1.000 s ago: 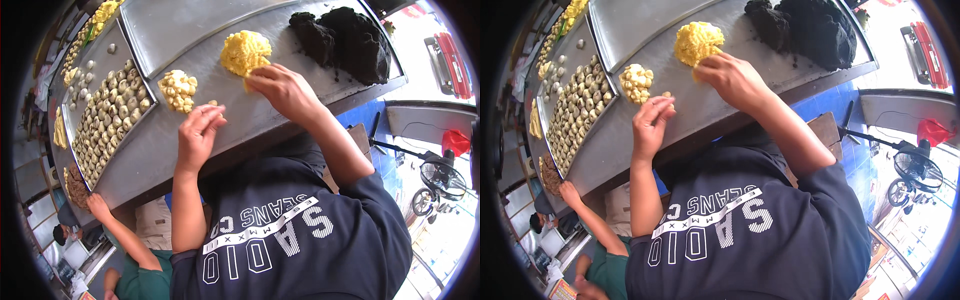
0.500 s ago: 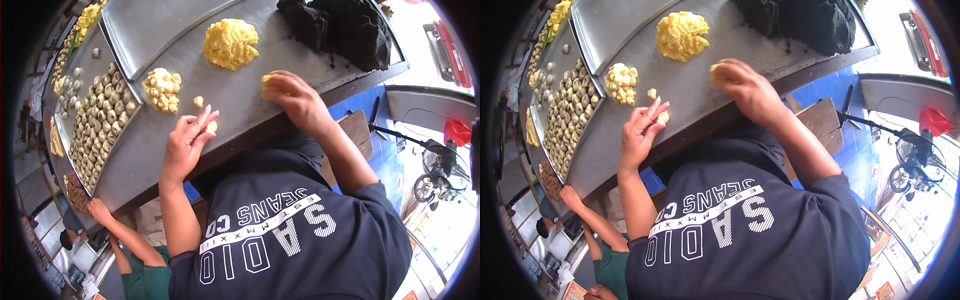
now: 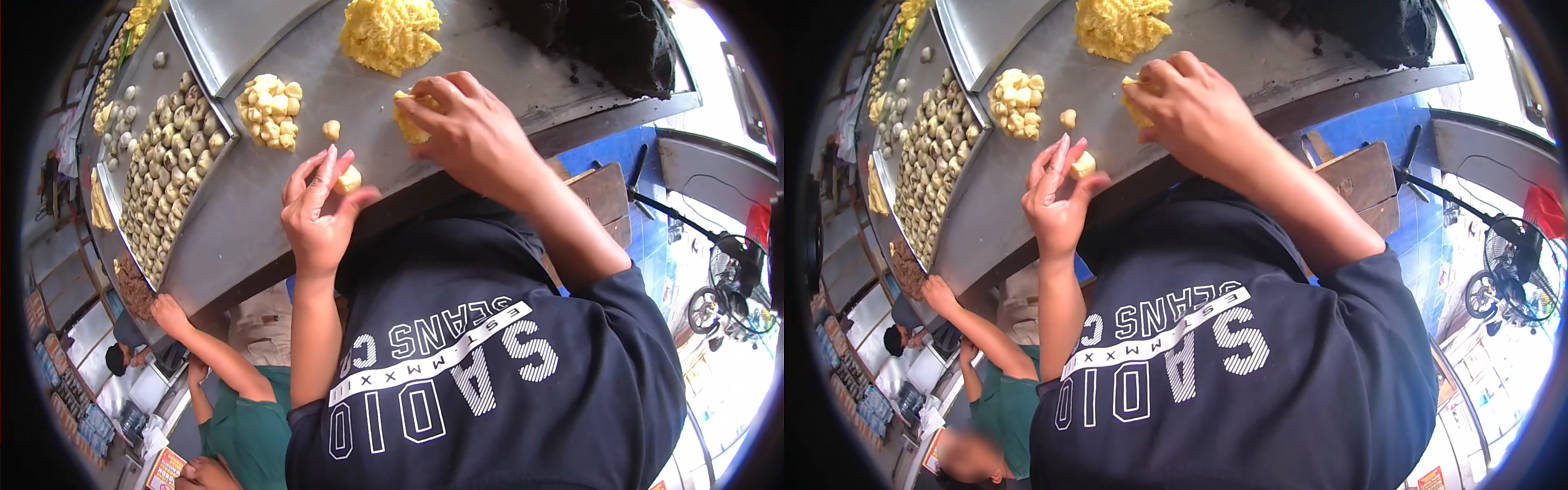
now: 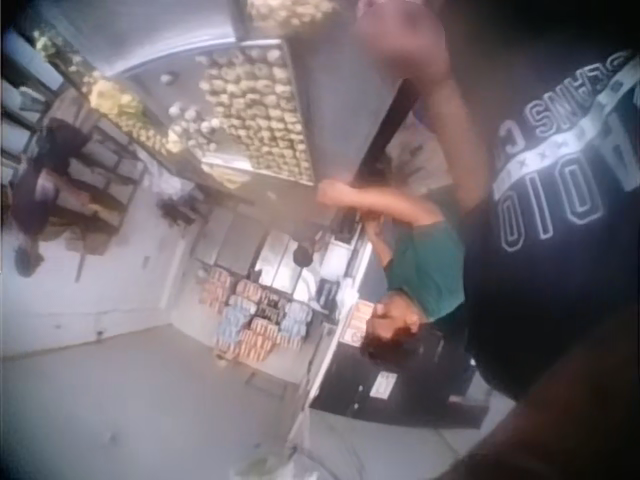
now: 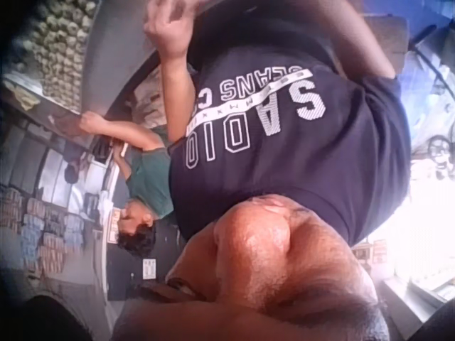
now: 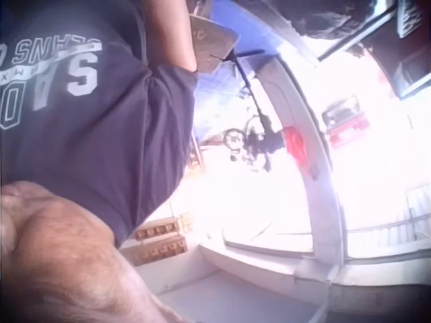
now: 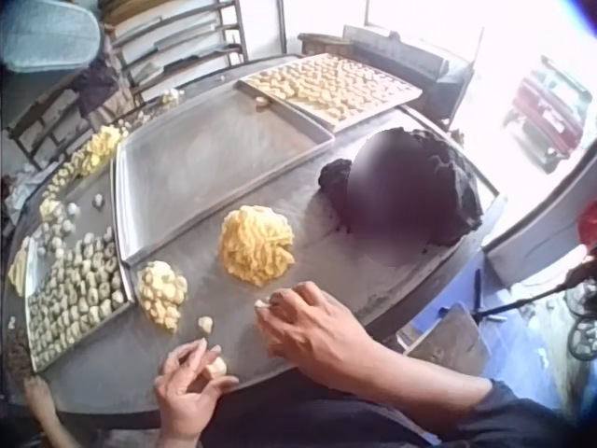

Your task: The person shapes dough by hand at a metal table, pulling small pieces from a larger mass and rolling them into balls.

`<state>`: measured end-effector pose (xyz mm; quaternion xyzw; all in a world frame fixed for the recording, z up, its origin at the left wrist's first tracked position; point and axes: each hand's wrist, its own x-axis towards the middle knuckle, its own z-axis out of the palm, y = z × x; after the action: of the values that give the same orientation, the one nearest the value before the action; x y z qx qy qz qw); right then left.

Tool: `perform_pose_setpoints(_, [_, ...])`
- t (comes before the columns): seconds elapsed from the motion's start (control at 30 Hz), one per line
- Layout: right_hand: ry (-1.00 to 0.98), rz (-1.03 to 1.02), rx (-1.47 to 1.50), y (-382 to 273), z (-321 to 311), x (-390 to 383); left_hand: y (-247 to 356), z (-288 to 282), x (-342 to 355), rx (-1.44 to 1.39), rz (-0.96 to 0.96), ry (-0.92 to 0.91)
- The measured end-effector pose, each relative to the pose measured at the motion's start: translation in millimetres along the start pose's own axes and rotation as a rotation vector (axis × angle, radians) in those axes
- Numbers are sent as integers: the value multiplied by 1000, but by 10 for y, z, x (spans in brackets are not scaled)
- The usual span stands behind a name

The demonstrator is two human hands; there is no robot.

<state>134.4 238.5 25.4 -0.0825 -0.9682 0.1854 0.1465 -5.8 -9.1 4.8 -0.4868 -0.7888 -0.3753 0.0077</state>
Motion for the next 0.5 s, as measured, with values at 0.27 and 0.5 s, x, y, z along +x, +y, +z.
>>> perform_pose_setpoints(0.27, [147,-27,92,150,63,-45,-78,-145,-142,-240,-93,-62])
perform_pose_setpoints(0.5, [32,-221,76,170,51,153,-17,-202,249,179,73,-200])
